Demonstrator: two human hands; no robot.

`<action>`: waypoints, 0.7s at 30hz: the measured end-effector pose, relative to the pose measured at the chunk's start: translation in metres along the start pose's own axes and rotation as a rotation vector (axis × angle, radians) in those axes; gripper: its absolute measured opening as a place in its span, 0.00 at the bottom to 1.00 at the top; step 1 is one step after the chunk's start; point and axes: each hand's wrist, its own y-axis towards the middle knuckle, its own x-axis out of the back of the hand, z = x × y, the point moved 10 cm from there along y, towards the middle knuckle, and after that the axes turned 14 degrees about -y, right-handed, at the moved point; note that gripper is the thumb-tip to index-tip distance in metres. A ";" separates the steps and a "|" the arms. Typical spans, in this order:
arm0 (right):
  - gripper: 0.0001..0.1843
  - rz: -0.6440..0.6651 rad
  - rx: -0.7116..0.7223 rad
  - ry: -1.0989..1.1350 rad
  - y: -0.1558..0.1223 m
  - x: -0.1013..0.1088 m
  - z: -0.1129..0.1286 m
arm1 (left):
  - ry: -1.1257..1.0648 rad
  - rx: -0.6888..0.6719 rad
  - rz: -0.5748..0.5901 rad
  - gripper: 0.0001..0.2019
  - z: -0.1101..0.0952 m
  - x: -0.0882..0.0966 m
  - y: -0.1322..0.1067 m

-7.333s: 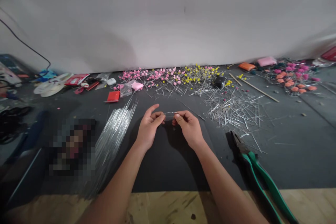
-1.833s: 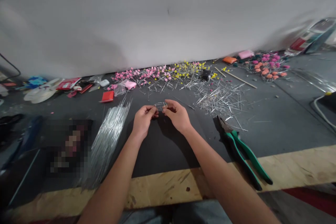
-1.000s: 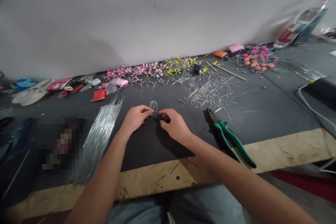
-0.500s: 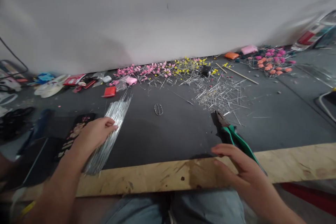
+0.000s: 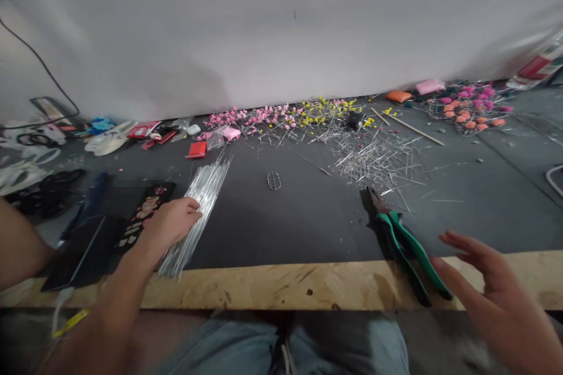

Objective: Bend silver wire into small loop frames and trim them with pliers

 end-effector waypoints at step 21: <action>0.26 0.354 -0.274 -0.015 0.010 -0.023 0.045 | -0.878 -0.073 0.417 0.08 -0.101 -0.057 -0.034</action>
